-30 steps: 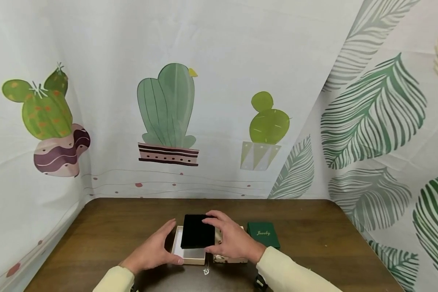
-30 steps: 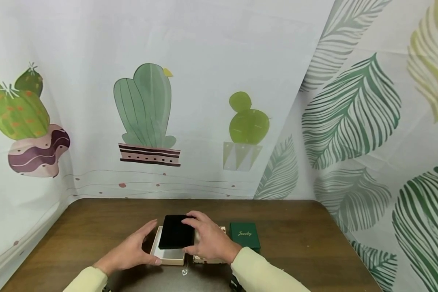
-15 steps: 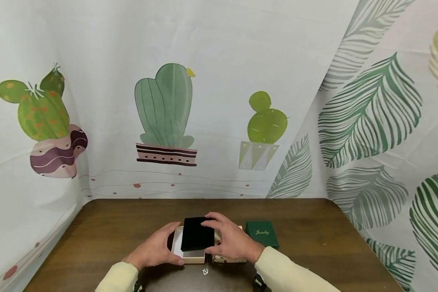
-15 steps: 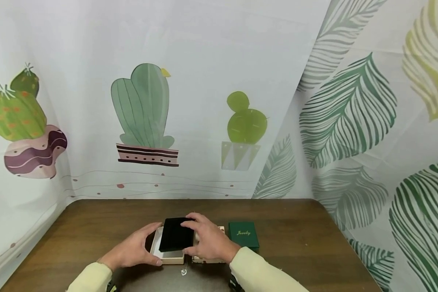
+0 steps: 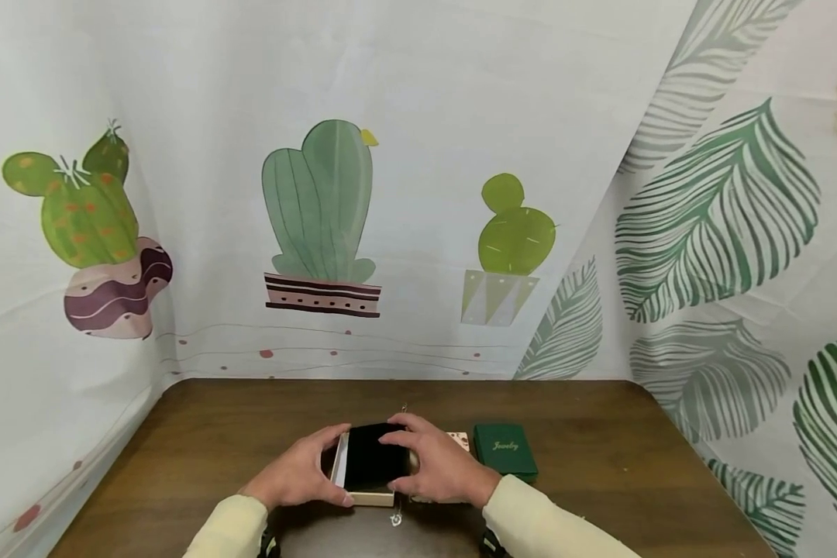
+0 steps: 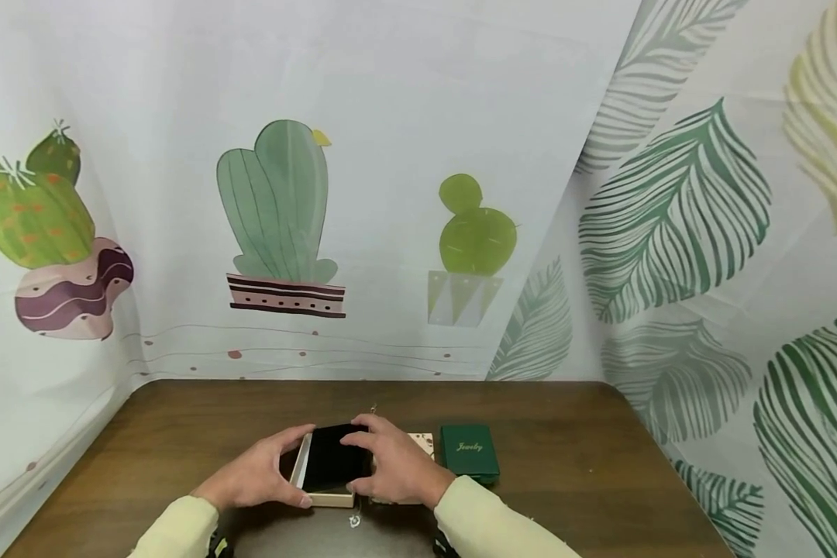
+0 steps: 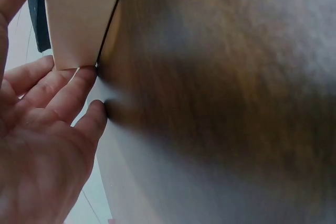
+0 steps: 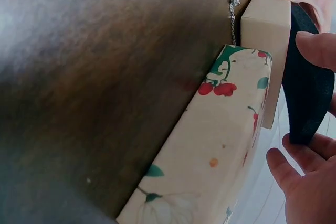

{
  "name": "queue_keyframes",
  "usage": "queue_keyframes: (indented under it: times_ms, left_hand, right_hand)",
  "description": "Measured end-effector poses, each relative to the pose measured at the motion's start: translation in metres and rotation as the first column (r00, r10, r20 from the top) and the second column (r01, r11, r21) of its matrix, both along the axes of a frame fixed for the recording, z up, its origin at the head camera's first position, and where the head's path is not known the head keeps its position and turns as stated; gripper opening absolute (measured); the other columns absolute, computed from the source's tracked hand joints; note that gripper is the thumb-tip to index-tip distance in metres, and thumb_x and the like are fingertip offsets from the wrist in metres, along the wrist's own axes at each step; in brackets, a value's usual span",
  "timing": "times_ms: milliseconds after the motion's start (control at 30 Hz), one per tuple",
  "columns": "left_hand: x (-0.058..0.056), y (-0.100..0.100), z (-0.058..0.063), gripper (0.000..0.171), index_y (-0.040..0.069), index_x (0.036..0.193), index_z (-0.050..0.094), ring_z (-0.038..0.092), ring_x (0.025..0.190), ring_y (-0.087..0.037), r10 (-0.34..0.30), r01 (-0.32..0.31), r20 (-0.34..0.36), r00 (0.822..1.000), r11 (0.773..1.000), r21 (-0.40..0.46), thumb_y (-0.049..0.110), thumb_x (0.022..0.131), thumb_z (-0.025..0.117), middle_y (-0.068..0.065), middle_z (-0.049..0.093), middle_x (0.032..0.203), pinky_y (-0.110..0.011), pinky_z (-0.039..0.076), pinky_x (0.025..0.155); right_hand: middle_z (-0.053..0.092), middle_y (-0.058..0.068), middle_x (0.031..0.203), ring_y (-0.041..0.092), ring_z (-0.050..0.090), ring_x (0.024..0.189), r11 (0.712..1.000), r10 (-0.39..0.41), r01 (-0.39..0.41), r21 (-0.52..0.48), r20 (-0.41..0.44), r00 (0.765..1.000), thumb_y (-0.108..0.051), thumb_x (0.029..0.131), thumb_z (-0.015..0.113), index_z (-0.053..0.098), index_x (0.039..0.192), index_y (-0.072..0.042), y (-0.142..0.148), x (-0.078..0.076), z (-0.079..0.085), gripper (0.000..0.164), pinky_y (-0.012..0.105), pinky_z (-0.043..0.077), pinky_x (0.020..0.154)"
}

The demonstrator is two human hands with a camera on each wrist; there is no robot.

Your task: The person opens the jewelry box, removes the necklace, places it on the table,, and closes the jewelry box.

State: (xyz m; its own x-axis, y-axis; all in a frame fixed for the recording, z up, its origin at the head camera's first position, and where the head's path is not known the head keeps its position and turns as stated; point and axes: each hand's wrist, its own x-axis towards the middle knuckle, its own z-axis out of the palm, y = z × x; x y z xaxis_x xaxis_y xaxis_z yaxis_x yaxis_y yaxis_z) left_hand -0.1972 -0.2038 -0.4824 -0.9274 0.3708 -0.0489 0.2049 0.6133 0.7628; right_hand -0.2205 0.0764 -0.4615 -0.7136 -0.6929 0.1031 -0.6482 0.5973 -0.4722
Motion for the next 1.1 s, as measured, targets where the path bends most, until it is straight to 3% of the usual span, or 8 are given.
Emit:
queue_keyframes:
  times_ms: [667, 1100]
  left_hand:
    - [0.002, -0.001, -0.003, 0.115, 0.004, 0.158, 0.040, 0.049, 0.143, -0.043, 0.001, -0.001, 0.026, 1.000, 1.000, -0.002, 0.037, 0.066, 0.099, -0.024, 0.047, 0.158, -0.058, 0.045, 0.110]
    - [0.001, 0.000, -0.002, 0.115, 0.003, 0.158, 0.039, 0.057, 0.133, -0.033, -0.006, 0.005, -0.029, 1.000, 0.999, -0.042, 0.039, 0.066, 0.098, -0.020, 0.057, 0.148, -0.045, 0.049, 0.103]
  right_hand:
    - [0.051, 0.006, 0.156, 0.027, 0.050, 0.145, 0.999, 0.028, -0.027, 0.018, -0.046, 0.999, -0.035, 0.091, 0.080, 0.072, 0.133, -0.026, -0.008, 0.002, 0.001, 0.044, 0.045, 0.049, 0.114]
    - [0.055, 0.010, 0.151, 0.031, 0.056, 0.138, 0.999, 0.044, -0.043, 0.025, -0.071, 0.996, -0.032, 0.089, 0.080, 0.075, 0.127, -0.026, -0.016, 0.001, 0.003, 0.039, 0.044, 0.053, 0.108]
